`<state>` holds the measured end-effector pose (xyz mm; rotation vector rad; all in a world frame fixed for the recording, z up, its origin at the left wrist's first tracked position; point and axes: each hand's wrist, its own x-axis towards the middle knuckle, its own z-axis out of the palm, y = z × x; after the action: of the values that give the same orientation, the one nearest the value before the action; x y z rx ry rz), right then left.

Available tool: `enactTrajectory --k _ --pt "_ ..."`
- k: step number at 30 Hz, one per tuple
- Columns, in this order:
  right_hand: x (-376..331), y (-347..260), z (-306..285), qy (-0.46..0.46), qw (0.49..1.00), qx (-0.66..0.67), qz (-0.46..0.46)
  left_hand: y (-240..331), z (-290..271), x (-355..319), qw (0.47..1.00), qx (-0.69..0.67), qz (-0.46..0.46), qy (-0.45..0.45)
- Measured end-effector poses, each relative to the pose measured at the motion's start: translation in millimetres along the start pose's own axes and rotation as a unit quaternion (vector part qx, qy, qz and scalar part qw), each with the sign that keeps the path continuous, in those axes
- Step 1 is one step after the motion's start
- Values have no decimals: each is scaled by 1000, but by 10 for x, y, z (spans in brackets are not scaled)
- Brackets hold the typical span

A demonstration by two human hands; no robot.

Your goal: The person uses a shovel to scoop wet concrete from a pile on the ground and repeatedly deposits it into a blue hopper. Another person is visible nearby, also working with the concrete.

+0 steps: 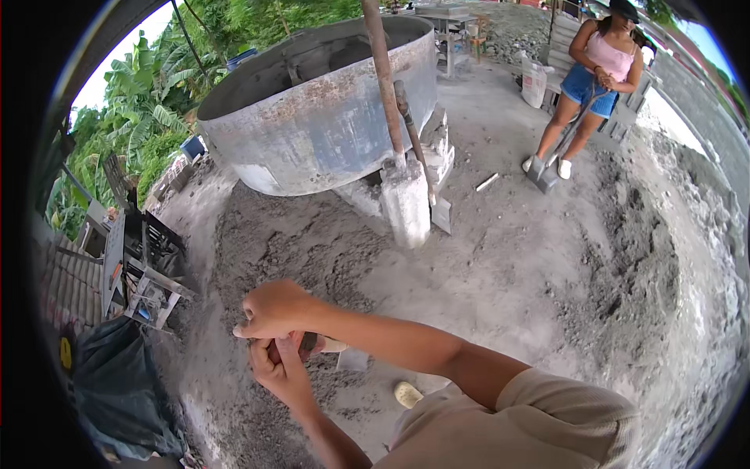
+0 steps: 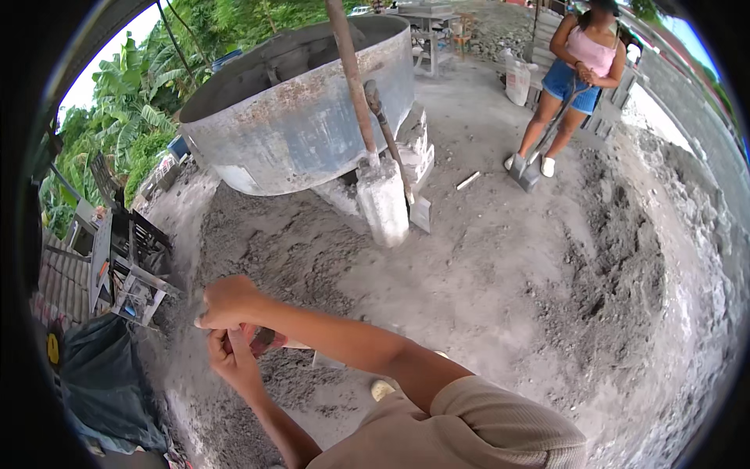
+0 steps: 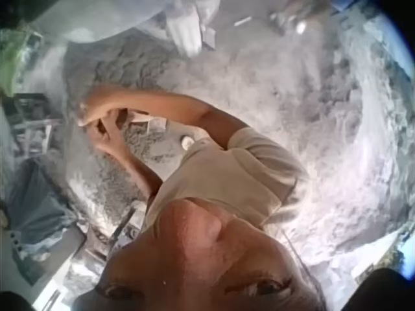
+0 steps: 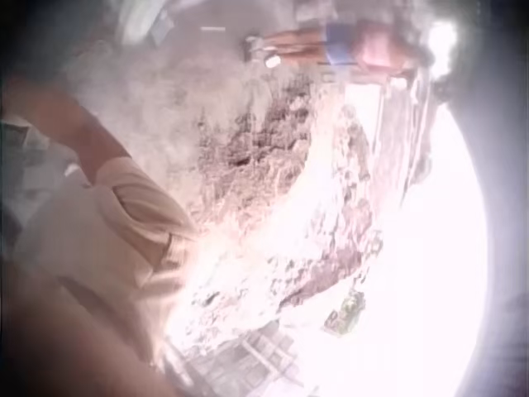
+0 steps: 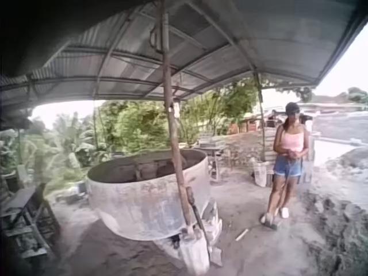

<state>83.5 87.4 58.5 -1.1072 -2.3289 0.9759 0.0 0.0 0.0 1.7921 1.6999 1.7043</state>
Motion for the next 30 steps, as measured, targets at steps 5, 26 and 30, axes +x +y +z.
enactTrajectory --k 5,26,30 --pt "21 2 42 12 1000 10 11 42 -12 8 1000 4 25 5" --pt "21 91 -11 10 999 20 25 201 80 15 1000 4 7 -9" --pt "4 99 -10 28 999 25 22 165 84 2 999 -21 -17 -23"
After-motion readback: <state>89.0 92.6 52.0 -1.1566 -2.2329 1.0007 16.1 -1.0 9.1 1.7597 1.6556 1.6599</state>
